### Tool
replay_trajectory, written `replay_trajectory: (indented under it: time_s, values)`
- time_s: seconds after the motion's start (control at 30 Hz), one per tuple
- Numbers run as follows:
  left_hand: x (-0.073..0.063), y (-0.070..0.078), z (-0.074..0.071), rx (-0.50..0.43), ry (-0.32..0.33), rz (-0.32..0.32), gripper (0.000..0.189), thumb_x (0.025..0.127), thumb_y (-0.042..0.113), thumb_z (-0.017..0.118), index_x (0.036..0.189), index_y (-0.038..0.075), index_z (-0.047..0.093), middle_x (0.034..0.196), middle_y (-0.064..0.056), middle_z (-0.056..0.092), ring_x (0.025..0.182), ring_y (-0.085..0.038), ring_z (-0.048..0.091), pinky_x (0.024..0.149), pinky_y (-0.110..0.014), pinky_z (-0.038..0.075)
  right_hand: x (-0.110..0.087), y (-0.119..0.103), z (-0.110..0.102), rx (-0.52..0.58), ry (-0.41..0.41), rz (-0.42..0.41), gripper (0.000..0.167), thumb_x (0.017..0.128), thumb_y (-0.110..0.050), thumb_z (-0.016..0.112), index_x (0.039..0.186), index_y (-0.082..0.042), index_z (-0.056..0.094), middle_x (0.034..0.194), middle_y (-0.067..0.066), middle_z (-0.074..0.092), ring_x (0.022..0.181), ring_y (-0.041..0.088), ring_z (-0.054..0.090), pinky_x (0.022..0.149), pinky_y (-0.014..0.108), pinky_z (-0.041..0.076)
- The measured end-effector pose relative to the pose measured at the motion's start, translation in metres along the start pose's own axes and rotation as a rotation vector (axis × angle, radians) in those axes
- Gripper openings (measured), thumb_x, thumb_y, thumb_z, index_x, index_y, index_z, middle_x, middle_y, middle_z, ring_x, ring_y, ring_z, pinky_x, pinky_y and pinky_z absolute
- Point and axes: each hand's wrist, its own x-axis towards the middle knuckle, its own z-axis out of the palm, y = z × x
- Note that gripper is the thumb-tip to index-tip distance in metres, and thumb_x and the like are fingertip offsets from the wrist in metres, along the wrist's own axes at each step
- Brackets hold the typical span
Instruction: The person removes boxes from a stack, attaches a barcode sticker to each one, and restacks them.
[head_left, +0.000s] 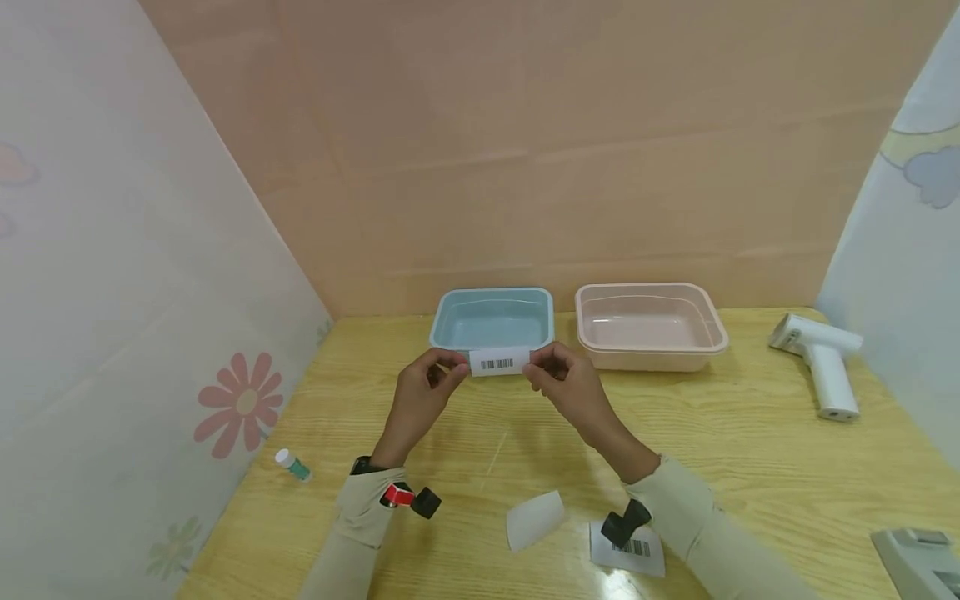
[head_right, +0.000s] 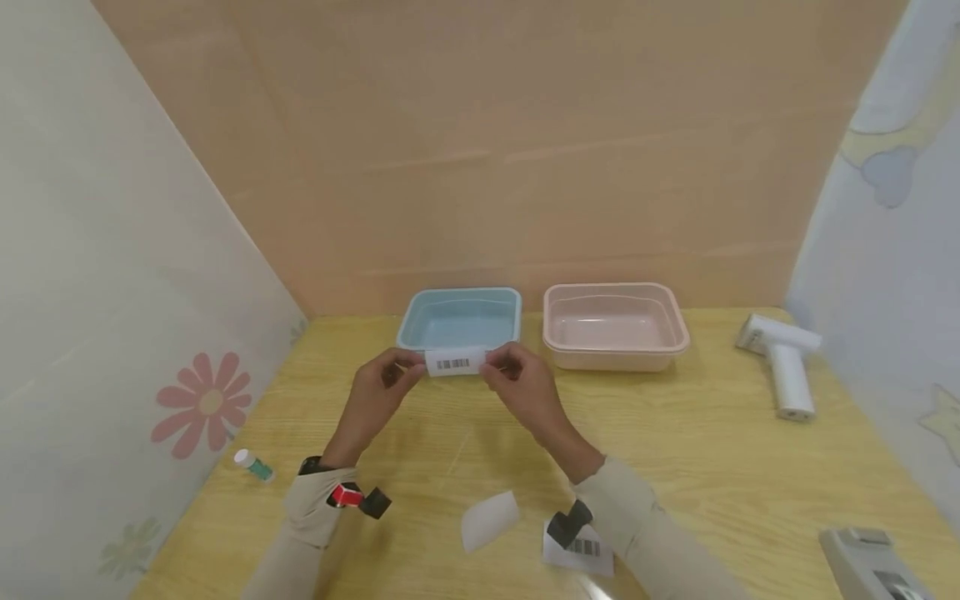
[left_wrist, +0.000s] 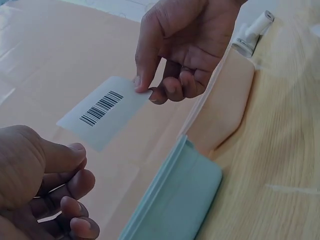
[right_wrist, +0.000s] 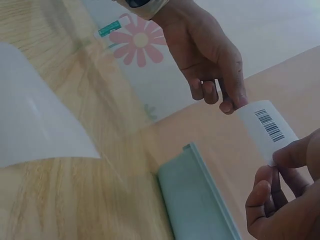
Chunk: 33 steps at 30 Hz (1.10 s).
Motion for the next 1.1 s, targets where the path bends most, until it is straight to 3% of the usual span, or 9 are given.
replay_trajectory:
  time_s: [0.33,0.63,0.73,1.1]
  values:
    - [0.007,-0.018,0.005,-0.02,-0.02,-0.038,0.016,0.101,0.027,0.063,0.105,0.013,0.069,0.094,-0.006,0.066,0.071,-0.02,0.052,0.057,-0.026,0.042,0.006,0.022,0.01,-0.045,0.028,0.062,0.018,0.095,-0.016,0.073,0.105,-0.002,0.067,0.097,0.014,0.064,0.076,0.024,0.061,0.06,0.025,0.049]
    - [0.007,-0.031,0.008,-0.002,-0.042,-0.071,0.015,0.099,0.025,0.067,0.105,0.011,0.066,0.099,-0.004,0.064,0.072,-0.021,0.054,0.056,-0.027,0.044,0.01,0.04,0.018,-0.047,0.033,0.094,0.016,0.095,-0.014,0.072,0.107,-0.003,0.067,0.099,0.011,0.067,0.076,0.021,0.064,0.062,0.028,0.053]
    - [0.009,-0.039,0.01,0.012,-0.042,-0.07,0.014,0.099,0.024,0.067,0.104,0.011,0.066,0.099,-0.004,0.064,0.072,-0.021,0.055,0.055,-0.027,0.045,0.01,0.037,0.021,-0.064,0.031,0.1,0.016,0.095,-0.013,0.072,0.107,-0.002,0.068,0.098,0.012,0.068,0.077,0.024,0.066,0.062,0.028,0.053]
    - [0.024,-0.067,0.022,0.121,0.034,-0.081,0.009,0.097,0.018,0.07,0.099,0.01,0.068,0.092,-0.002,0.065,0.069,-0.017,0.053,0.058,-0.028,0.044,0.024,0.062,0.024,-0.219,0.027,0.108,0.015,0.094,-0.021,0.074,0.104,-0.009,0.073,0.091,0.004,0.07,0.072,0.022,0.069,0.059,0.028,0.053]
